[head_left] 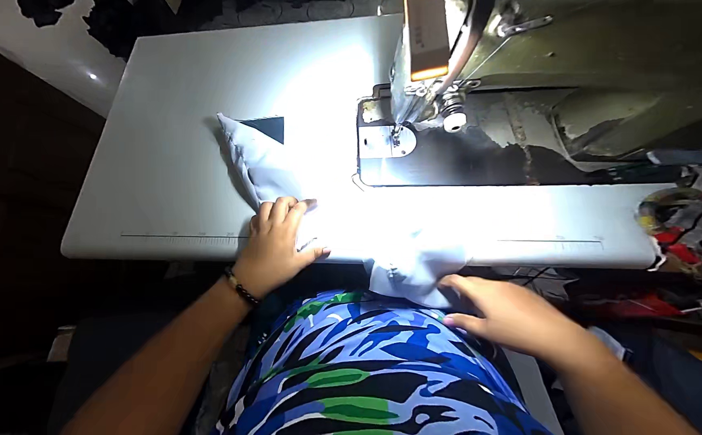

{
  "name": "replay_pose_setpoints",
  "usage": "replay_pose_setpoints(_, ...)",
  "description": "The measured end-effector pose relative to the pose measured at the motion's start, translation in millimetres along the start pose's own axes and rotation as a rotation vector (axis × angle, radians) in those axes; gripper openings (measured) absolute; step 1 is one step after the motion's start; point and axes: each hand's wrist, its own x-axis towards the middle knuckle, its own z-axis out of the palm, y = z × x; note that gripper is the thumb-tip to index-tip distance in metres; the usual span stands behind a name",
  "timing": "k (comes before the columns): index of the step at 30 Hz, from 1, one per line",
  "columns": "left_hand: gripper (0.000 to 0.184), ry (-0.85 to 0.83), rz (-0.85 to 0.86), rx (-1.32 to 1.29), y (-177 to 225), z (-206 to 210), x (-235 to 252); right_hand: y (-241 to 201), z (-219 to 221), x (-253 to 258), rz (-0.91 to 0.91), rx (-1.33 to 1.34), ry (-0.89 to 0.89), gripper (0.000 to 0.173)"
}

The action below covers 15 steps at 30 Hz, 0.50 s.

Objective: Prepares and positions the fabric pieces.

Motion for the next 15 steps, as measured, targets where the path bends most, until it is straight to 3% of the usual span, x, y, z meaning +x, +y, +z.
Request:
replay_pose_setpoints(2, 0.076, 0.122, 0.002, -0.053, -1, 10, -1, 9, 33, 26, 0.14, -0.039, -0.082, 0.06)
replay_pose_setpoints(4, 0.059, 0.121, -0.007, -0.084, 5, 7, 5, 7, 48, 51, 0.176, -0.016, -0.126, 0.047)
replay_pose_setpoints(7, 0.02, 0.004, -0.009, -0.003, 14, 2, 24, -28, 45, 99, 0.015, 0.168, -0.32, 0.044)
replay_pose_setpoints(10, 0.015, 0.014, 0.07, -0.014, 22, -9, 36, -60, 58, 131, -0.148, 0.105, -0.185, 0.046)
replay_pose_setpoints(13, 0.018, 0.349, 0.172, -0.237, 11, -54, 26, -81, 40, 119, -0.024, 0.015, -0.29, 0.046)
replay_pose_setpoints(15, 0.022, 0.617, 0.111, -0.358, -27, -93, 12, -68, 49, 120, -0.044, 0.039, -0.278, 0.046)
